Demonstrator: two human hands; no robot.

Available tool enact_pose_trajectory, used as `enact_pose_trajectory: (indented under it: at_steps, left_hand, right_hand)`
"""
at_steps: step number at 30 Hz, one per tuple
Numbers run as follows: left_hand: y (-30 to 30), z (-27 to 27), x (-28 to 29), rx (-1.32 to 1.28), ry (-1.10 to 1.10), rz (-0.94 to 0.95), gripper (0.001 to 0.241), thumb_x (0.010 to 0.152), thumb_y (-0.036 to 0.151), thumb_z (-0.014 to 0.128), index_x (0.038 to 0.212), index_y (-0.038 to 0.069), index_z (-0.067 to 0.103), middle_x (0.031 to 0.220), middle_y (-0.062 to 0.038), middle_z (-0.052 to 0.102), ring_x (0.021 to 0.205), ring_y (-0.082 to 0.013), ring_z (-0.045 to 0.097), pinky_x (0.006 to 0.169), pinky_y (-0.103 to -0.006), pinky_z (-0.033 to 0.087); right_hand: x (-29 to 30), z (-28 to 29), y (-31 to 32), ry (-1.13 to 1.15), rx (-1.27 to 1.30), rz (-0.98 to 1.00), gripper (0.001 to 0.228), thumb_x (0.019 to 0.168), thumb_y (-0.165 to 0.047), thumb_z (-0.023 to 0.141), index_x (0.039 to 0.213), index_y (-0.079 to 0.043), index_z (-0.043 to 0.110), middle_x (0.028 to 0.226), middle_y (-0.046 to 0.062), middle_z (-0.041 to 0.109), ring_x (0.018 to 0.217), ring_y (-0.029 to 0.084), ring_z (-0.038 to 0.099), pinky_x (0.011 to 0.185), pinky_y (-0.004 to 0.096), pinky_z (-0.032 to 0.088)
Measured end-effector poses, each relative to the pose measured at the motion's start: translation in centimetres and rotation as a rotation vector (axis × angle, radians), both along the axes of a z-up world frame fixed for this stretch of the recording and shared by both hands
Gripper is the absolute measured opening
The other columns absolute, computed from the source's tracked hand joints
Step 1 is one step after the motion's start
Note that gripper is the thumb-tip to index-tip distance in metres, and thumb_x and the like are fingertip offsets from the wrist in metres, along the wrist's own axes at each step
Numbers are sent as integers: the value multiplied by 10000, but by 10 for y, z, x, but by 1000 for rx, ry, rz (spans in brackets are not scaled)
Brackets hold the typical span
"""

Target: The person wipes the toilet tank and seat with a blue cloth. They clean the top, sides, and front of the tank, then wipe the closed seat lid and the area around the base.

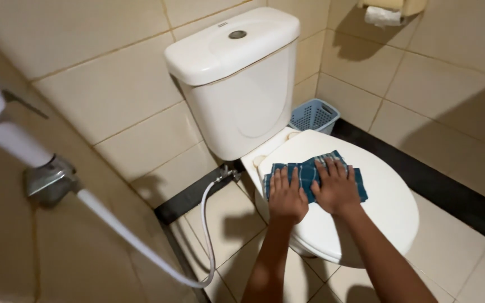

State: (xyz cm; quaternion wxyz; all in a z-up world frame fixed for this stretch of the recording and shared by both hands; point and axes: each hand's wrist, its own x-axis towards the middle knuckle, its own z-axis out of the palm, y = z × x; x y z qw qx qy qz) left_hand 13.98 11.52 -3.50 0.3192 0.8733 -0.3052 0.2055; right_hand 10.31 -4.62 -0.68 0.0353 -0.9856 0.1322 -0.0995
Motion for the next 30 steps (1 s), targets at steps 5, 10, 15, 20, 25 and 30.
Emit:
enact_pose_trajectory:
  at_steps: [5, 10, 15, 20, 25, 30]
  left_hand:
    - [3, 0, 6, -3, -120, 25, 585, 925, 202, 572, 1461, -23, 512, 1496, -319, 473, 1402, -501, 425, 1196, -579, 251]
    - [7, 15, 14, -19, -118, -10, 578, 935, 201, 571, 1471, -7, 517, 1478, -297, 500, 1391, -490, 442, 1196, -560, 289]
    - [11, 12, 16, -31, -159, -2, 563, 922, 200, 592, 1446, -1, 548, 1455, -296, 520, 1361, -496, 461, 1177, -562, 304]
    - [10, 0, 21, -125, -441, 47, 500, 975, 169, 609, 1448, 13, 568, 1461, -273, 537, 1374, -473, 506, 1209, -545, 367]
    - [12, 19, 30, -87, -206, 47, 545, 892, 173, 612, 1406, -7, 576, 1401, -289, 560, 1321, -493, 503, 1152, -568, 354]
    - [12, 20, 37, -36, -166, 95, 553, 902, 183, 605, 1414, -21, 564, 1401, -294, 557, 1330, -494, 498, 1166, -564, 342]
  right_hand:
    - [2, -5, -2, 10, 7, 25, 710, 945, -492, 439, 1578, -192, 328, 1639, 157, 282, 1514, 364, 225, 1212, 585, 86]
    - [5, 2, -1, -35, -11, 35, 697, 957, -482, 426, 1573, -168, 338, 1625, 162, 306, 1519, 365, 232, 1224, 577, 79]
    - [3, 4, 5, -53, 17, 47, 699, 950, -478, 433, 1570, -168, 351, 1624, 167, 316, 1513, 372, 236, 1223, 581, 90]
    - [4, 14, 10, -11, 17, 58, 684, 952, -478, 444, 1555, -164, 368, 1623, 160, 329, 1521, 363, 249, 1231, 582, 110]
    - [30, 5, 6, -30, 7, 108, 691, 949, -475, 440, 1556, -157, 354, 1611, 181, 318, 1499, 384, 245, 1207, 595, 100]
    - [47, 3, 9, -16, 33, 147, 681, 961, -469, 430, 1564, -160, 358, 1614, 183, 323, 1500, 390, 255, 1224, 586, 98]
